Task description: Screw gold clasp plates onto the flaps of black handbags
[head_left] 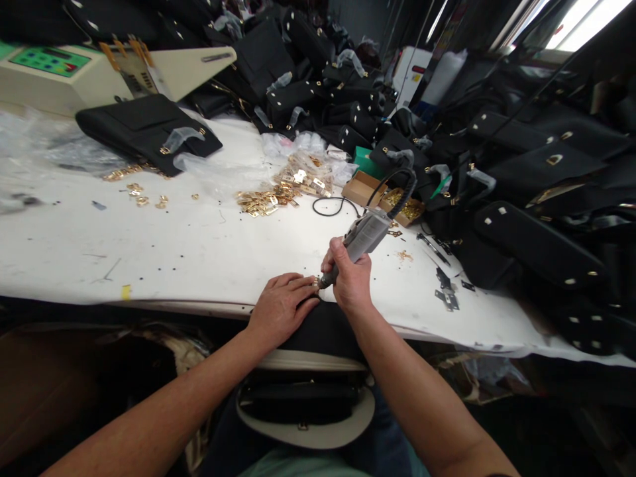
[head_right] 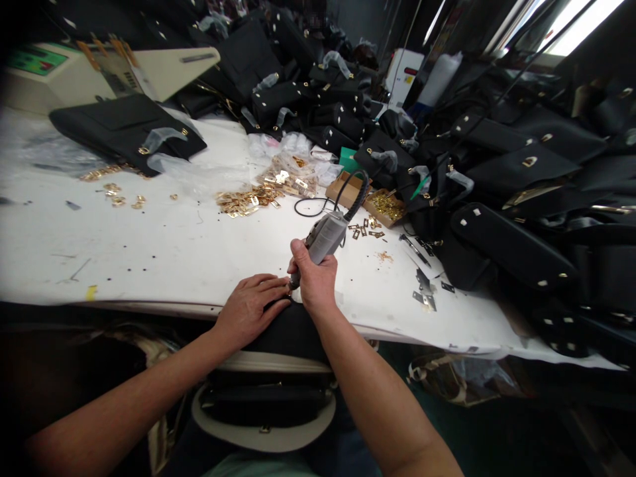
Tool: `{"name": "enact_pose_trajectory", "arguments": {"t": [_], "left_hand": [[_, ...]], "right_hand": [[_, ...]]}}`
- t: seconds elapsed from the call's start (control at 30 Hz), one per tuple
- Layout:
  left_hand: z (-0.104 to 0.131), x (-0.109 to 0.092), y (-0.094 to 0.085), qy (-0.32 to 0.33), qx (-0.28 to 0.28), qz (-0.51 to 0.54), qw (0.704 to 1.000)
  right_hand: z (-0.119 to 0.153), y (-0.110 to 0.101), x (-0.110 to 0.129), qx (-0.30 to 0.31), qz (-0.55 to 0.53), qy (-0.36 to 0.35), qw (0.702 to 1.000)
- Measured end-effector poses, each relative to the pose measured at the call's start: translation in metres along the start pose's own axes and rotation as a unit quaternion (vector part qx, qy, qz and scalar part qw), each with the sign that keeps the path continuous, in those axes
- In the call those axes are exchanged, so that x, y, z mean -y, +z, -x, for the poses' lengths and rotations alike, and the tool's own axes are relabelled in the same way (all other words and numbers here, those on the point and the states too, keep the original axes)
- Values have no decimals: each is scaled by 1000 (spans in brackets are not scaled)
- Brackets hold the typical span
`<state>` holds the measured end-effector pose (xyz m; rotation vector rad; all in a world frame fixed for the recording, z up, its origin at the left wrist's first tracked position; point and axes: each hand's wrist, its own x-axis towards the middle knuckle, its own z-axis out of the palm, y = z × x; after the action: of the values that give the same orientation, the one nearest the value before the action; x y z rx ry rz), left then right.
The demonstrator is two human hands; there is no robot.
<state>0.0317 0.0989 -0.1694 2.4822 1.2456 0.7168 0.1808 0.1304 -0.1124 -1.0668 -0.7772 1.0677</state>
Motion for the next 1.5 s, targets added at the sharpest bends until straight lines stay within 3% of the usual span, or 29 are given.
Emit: {"name": "enact_pose_trajectory", "arguments": {"t": [0.37, 1.03, 1.23, 1.4, 1.5], "left_hand": [[-1, -2, -2, -16, 11, -2, 1000], [-3, -2, -3, -21, 21, 1, 1000], [-3, -2, -4, -13, 22, -9, 1000], [-3, 0, -4, -4, 12, -14, 1000], [-2, 4, -2, -6, -19, -10, 1000]], "right_hand": [[-1, -2, -12, 12, 34, 6, 999], [-6, 6, -16, 132, 178, 2, 975], [-6, 6, -15, 120, 157, 3, 980], [-13, 6, -1, 142, 96, 36, 985], [-30, 1, 16, 78, 69, 6, 995]]}}
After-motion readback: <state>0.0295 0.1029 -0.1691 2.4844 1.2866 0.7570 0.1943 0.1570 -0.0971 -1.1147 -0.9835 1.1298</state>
